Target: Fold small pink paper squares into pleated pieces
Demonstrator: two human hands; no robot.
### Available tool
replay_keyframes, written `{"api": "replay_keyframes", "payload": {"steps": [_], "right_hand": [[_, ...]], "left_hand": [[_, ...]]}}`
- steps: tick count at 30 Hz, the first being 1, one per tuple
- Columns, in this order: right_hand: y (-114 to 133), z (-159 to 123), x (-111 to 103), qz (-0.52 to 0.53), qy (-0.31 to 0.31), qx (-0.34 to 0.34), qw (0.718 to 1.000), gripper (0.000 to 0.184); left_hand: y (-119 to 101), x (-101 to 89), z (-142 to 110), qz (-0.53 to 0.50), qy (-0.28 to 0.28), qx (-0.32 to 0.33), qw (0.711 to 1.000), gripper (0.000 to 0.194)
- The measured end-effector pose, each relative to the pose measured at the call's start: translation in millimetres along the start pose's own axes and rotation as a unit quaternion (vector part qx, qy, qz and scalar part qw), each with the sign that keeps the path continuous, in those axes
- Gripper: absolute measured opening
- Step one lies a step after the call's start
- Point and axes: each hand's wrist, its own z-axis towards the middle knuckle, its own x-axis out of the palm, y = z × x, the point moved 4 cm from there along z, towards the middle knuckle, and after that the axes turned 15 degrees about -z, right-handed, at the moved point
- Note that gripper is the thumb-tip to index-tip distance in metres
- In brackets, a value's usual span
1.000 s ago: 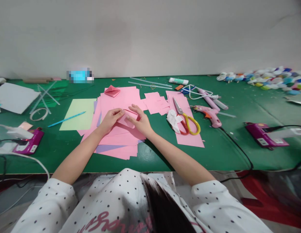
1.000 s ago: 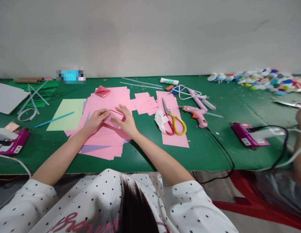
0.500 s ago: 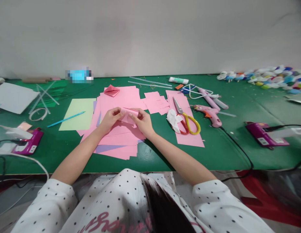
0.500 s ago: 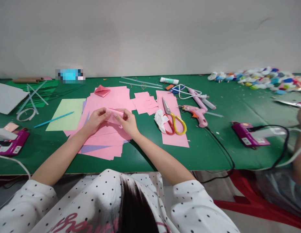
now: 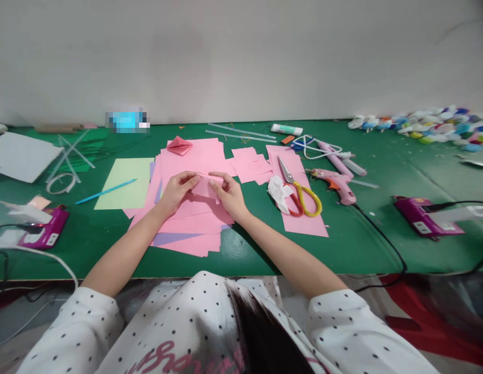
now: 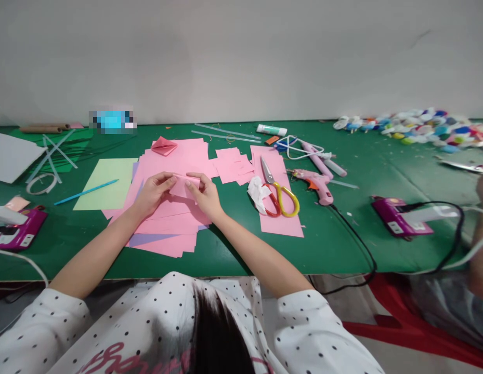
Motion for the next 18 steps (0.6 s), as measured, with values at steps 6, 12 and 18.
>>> {"api": "replay_keyframes", "payload": {"steps": [6, 12, 18], "right_hand": [[1.3, -1.0, -0.6, 0.007, -0.004, 0.013, 1.000, 0.049], [3.8, -1.1, -0.5, 0.005, -0.013, -0.004, 1.000, 0.051], [2.6, -1.4, 0.3, 0.004, -0.013, -0.012, 1.000, 0.052]], "left_hand": [[-1.9, 3.2, -1.3, 0.021, -0.001, 0.023, 1.000, 0.036], [-1.0, 2.5, -0.8, 0.008, 0.005, 0.017, 1.000, 0.035], [-2.1, 1.8, -1.5, 0.021, -0.005, 0.017, 1.000, 0.037]]}}
